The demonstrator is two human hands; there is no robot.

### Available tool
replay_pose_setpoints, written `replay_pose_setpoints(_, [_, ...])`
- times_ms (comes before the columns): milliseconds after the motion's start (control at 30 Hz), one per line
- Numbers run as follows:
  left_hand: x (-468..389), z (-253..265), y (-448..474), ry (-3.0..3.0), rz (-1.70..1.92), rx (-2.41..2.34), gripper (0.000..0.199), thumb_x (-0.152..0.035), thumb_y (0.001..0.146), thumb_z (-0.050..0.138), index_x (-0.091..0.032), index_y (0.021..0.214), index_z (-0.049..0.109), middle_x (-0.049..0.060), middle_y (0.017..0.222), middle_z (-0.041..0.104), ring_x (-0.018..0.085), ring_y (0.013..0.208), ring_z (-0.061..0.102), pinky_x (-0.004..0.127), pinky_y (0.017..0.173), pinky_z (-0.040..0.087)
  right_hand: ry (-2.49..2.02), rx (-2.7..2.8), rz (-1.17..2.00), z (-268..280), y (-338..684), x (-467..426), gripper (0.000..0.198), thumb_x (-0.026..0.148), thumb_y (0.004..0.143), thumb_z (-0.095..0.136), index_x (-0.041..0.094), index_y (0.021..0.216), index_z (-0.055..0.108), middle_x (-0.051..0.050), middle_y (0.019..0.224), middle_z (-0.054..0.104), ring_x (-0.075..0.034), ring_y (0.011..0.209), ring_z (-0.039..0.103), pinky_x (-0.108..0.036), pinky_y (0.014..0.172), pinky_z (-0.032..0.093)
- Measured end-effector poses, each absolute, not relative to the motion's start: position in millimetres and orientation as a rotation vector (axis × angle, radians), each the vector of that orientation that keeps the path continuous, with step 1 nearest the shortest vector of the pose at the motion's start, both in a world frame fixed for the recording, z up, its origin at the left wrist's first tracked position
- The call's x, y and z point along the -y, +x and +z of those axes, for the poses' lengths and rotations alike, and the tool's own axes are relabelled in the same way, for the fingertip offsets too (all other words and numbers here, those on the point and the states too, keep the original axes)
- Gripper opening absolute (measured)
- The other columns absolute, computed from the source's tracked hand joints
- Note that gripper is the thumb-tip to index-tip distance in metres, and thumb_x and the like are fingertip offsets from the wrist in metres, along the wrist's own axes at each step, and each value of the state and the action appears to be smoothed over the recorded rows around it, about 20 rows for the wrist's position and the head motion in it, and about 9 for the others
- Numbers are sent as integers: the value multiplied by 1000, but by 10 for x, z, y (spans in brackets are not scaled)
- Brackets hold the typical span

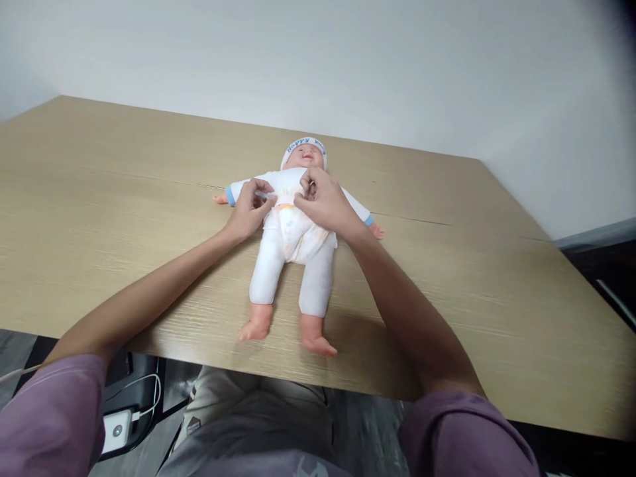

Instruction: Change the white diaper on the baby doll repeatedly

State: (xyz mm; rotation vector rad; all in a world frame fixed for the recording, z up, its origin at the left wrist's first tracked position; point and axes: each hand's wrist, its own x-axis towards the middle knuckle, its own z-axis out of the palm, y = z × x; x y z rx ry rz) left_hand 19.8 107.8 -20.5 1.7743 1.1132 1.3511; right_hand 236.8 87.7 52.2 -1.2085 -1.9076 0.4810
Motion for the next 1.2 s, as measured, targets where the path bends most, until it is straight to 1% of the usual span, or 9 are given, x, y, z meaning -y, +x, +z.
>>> replay_pose_setpoints(67, [-904,-108,196,1777,1475,-1199,23,-34,103,74,-26,120,61,6,130,71,16,85,58,35,87,53,-1157,1878,418,526,2365,-796,32,2,80,61,28,85,42,2,87,53,-18,79,48,-35,76,42])
replay_pose_setpoints(167, [-501,83,157,2000,1513,-1116,17,-38,112,64,-25,124,64,8,133,75,19,87,61,38,86,51,-1005,1897,283,540,2357,-432,29,0,84,55,28,86,46,-1,92,56,-20,79,51,-36,76,45])
replay_pose_setpoints(300, [7,221,32,2508,971,-790,25,-43,119,56,-25,114,72,5,110,82,24,98,70,44,91,44,-860,2106,331,465,2471,324,21,7,98,61,27,97,55,-3,98,65,-21,82,61,-37,78,51])
replay_pose_setpoints(433, [156,171,-67,2543,652,-892,28,-48,118,58,-24,114,72,4,112,83,27,107,73,45,99,42,-1135,2295,285,258,2684,775,12,16,106,69,26,110,64,-7,108,76,-28,98,71,-40,87,54])
replay_pose_setpoints(600, [33,142,43,2336,673,-1157,41,-61,106,76,-22,109,62,1,92,78,26,87,71,44,96,44,-1439,2213,88,80,2676,679,10,31,113,73,23,110,67,-10,107,80,-32,102,72,-42,86,51])
replay_pose_setpoints(800, [-32,115,177,2389,697,-1250,43,-54,107,79,-22,84,61,-1,76,72,23,75,67,42,88,41,-1473,2177,73,-19,2525,541,19,30,114,71,25,96,66,-8,100,77,-33,102,66,-44,90,50])
replay_pose_setpoints(867, [-25,77,153,2418,755,-1205,38,-50,110,76,-22,86,66,1,81,74,24,83,70,43,88,42,-1446,2169,75,-53,2540,552,15,28,114,68,24,99,69,-9,104,76,-33,102,65,-45,93,51])
replay_pose_setpoints(1033, [12,-7,93,2417,986,-1058,23,-41,111,72,-22,98,75,10,125,80,28,113,74,44,100,51,-1415,2162,119,-112,2578,602,11,26,111,67,23,119,74,-15,126,76,-36,111,62,-51,102,53])
replay_pose_setpoints(1200, [37,-9,117,2380,1008,-1035,22,-39,111,71,-22,98,73,10,130,81,30,121,74,45,106,51,-1438,2176,150,-119,2557,642,21,27,109,70,21,129,73,-16,144,73,-39,121,60,-54,110,50])
